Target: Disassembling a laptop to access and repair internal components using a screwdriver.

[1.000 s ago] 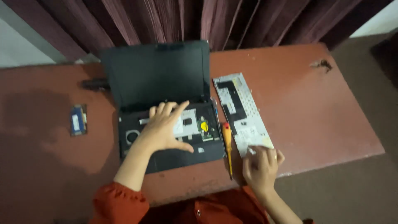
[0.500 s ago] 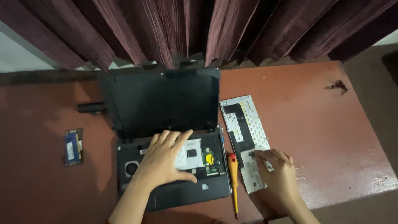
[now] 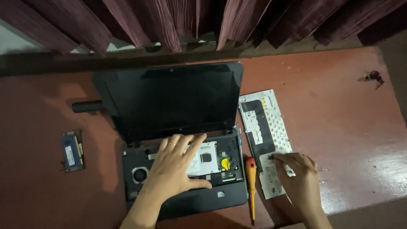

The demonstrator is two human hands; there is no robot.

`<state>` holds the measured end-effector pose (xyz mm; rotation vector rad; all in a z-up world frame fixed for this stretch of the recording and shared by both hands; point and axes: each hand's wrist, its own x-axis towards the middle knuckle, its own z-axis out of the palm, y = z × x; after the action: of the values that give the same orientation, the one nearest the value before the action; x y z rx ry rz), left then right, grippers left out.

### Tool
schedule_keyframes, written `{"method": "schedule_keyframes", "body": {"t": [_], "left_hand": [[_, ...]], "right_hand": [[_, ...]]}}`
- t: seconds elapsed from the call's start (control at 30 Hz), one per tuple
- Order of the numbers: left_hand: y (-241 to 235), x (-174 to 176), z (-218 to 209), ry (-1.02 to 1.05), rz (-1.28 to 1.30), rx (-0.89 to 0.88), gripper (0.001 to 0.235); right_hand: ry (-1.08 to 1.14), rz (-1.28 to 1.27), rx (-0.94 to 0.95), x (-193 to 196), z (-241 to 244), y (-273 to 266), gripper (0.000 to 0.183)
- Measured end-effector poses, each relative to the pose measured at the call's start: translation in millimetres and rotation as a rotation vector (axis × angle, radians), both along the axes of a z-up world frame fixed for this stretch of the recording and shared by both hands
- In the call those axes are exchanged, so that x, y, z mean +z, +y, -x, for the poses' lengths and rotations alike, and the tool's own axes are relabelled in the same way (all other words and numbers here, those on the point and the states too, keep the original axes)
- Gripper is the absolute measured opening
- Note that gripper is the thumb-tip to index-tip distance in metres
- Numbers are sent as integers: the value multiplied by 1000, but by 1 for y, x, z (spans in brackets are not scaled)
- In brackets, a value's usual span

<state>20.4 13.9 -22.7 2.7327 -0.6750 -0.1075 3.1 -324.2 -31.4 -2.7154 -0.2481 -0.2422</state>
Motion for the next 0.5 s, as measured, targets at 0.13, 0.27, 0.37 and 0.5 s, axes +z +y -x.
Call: {"method": "schedule_keyframes", "body": {"t": [0.13, 0.27, 0.37, 0.5], "left_hand": [[0, -1, 1, -18, -15, 0, 121], [-5, 2, 4, 45, -23, 69, 120], [-9, -3, 3, 55, -34, 111, 123], [-12, -3, 6, 126, -13, 122, 124]], "right_hand": [[50, 18, -46, 7, -1, 5, 20], [71, -3, -56, 23, 2, 7, 12], [82, -111, -77, 17, 12, 23, 14], [211, -112, 87, 15, 27, 87, 19]]}}
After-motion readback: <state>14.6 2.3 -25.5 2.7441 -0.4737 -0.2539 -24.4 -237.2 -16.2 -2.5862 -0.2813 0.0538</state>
